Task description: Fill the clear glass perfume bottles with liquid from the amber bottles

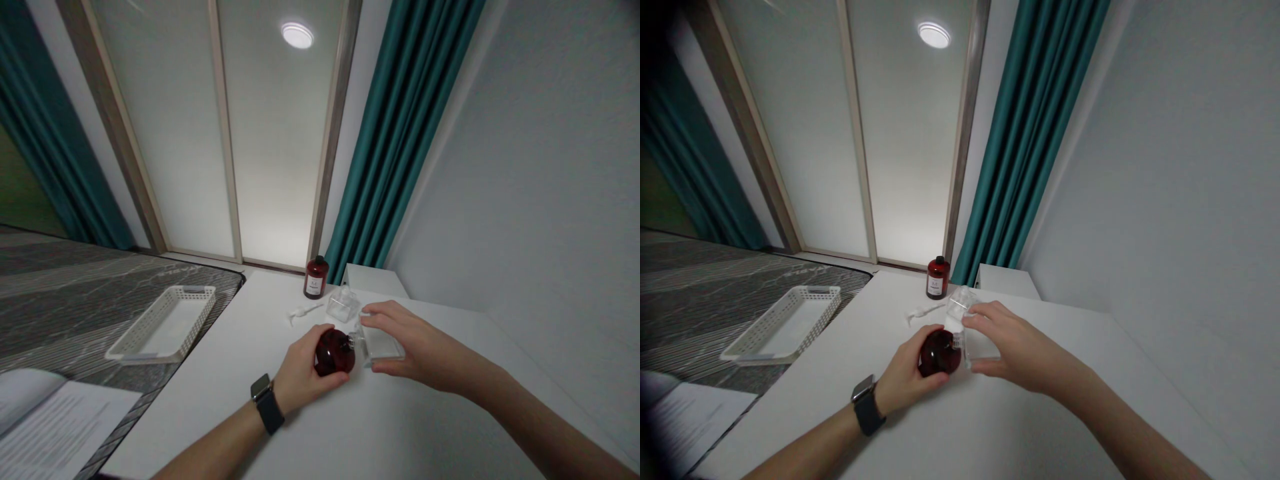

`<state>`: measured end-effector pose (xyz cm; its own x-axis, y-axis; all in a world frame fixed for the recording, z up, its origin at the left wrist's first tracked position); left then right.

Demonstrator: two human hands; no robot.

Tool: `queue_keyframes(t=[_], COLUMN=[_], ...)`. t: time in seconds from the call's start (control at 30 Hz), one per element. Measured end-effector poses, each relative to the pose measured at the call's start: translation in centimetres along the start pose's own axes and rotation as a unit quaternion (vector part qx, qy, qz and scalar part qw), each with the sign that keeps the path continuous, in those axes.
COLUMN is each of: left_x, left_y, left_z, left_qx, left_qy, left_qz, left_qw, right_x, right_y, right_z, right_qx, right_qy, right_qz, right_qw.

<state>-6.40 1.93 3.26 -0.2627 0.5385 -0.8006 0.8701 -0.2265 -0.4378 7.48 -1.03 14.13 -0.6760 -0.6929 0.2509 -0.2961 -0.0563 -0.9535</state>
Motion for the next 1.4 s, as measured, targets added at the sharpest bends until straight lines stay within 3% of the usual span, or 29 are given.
queue_keyframes(t=[1.4], left_x=[-0.29], left_y=[0.07], left_z=[-0.06], left_qx=[0.005], left_qy=[0.002], left_qz=[-0.007], left_qw=[1.0], right_x=[0.44], right_y=[-0.35], right_z=[-0.12], right_qx=[0.004], right_qy=[-0.011], right_qz=[0.02], right_qw=[1.0])
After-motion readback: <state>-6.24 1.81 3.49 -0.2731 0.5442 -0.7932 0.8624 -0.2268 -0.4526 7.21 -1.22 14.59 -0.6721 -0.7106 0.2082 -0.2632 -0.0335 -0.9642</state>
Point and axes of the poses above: each hand's wrist, its own z-axis away from the middle knuckle, its own y-axis out of the palm, x = y × z, the point moved 9 cm from there along -z, towards the middle knuckle, and after that the axes turned 2 degrees about x, right-handed, at the moved point
